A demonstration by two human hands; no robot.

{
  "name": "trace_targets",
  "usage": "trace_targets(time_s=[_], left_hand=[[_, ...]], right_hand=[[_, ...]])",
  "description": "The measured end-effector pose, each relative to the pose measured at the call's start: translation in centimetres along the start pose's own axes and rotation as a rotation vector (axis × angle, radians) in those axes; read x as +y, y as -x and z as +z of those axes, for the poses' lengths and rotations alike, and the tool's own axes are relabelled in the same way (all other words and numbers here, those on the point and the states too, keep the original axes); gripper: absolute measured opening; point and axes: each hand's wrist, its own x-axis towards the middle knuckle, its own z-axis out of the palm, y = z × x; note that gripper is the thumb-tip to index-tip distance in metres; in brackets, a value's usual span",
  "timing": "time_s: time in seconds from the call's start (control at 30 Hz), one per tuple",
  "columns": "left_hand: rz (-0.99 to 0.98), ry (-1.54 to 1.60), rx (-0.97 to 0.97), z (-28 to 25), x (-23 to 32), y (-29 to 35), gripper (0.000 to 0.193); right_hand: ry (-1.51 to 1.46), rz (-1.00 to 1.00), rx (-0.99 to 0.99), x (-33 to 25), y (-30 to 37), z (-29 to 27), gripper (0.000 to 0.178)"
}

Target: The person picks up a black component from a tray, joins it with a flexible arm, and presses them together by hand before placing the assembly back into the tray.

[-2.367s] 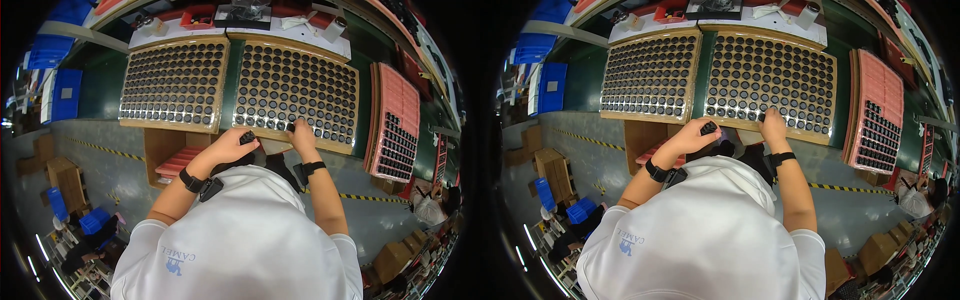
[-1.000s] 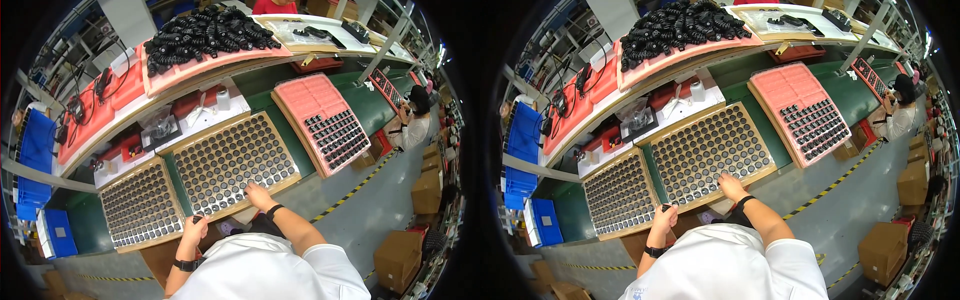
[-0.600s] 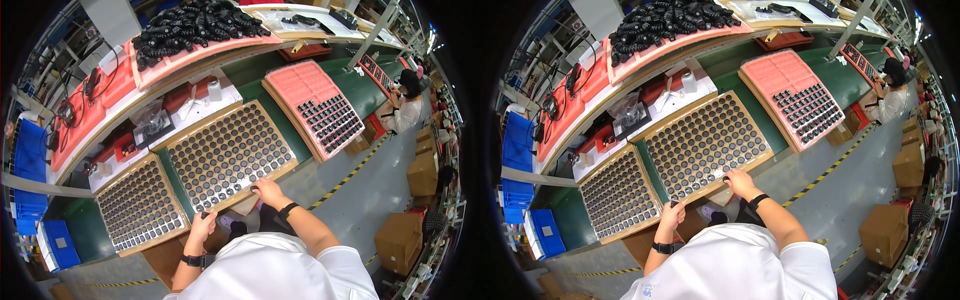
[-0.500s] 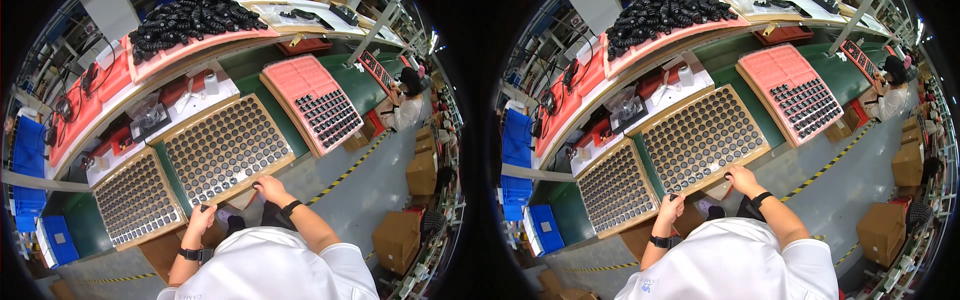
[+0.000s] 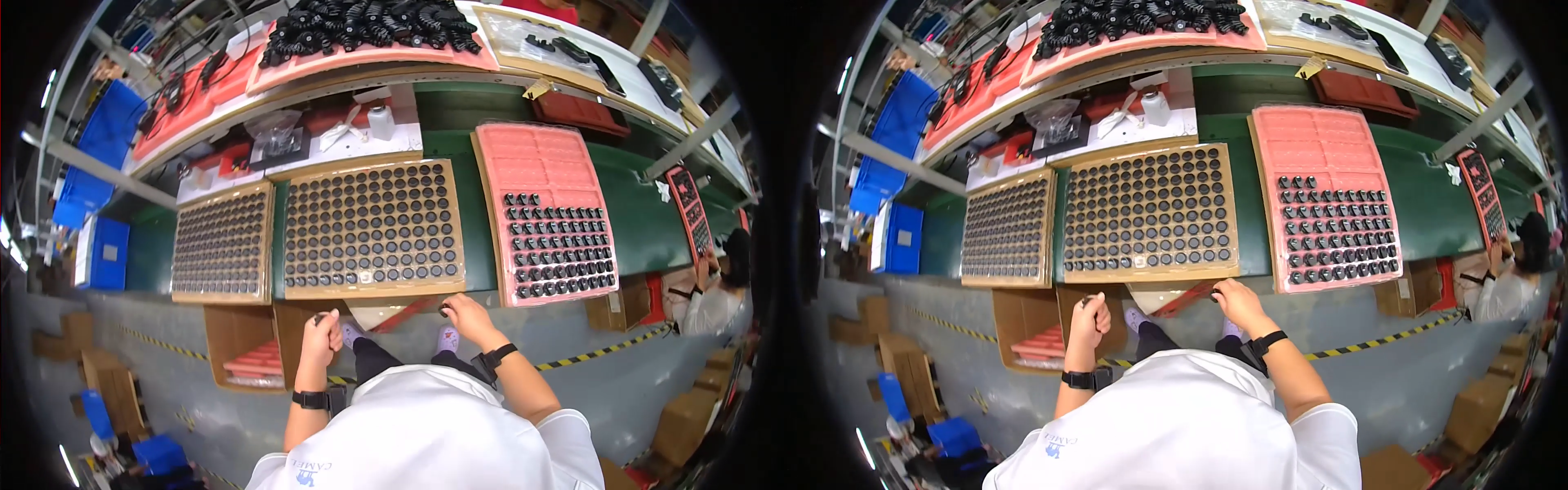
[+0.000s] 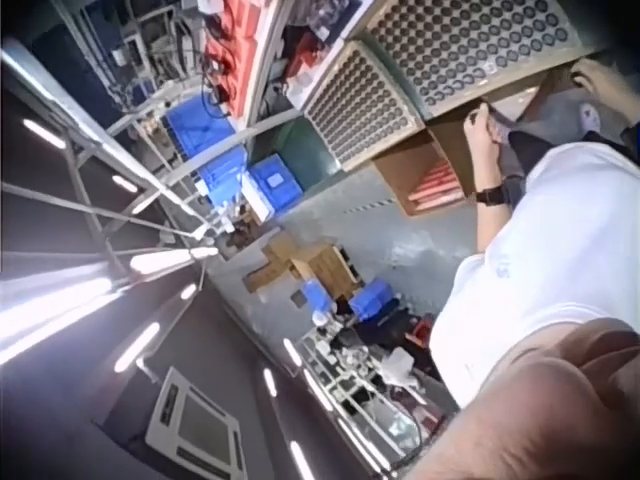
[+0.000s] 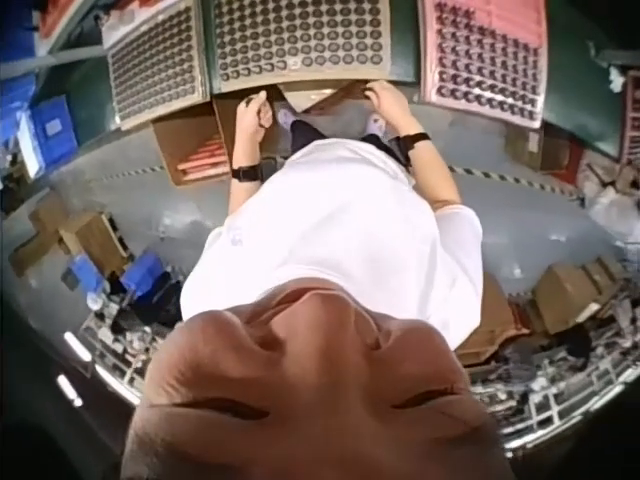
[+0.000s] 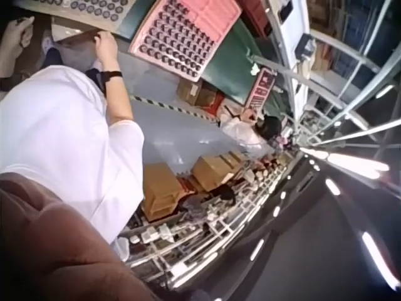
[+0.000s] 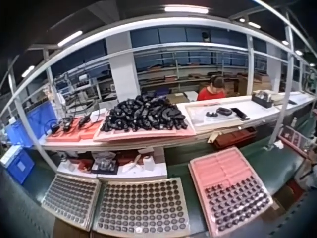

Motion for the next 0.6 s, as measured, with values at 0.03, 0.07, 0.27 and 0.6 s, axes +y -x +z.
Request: trace_targets(time_s=[0.03,0.07,0.27,0.6], left_hand=[[0.018,0.114,0.013,1.0,-0.1,0.5,0.035],[0.039,0.226,0.023,1.9,-0.1,1.0,0.035],[0.163,0.181,0.047,7.0,1.1,2.9,0.035],[0.128,0.276,0.099,10.3,-3.1,3.4,0.035]], right_hand=[[-0.004,-0.020,-0.022,0.6,0.5,-1.1,0.019],[-0.003,-0.042,-0.043,1.0,1.1,-1.9,0.019],[-0.125,0.005,-0.026,4.5,4.2,-3.9,0.018],[-0.051,-0.015,-0.100,7.2,6.9,-7.4,0.019]])
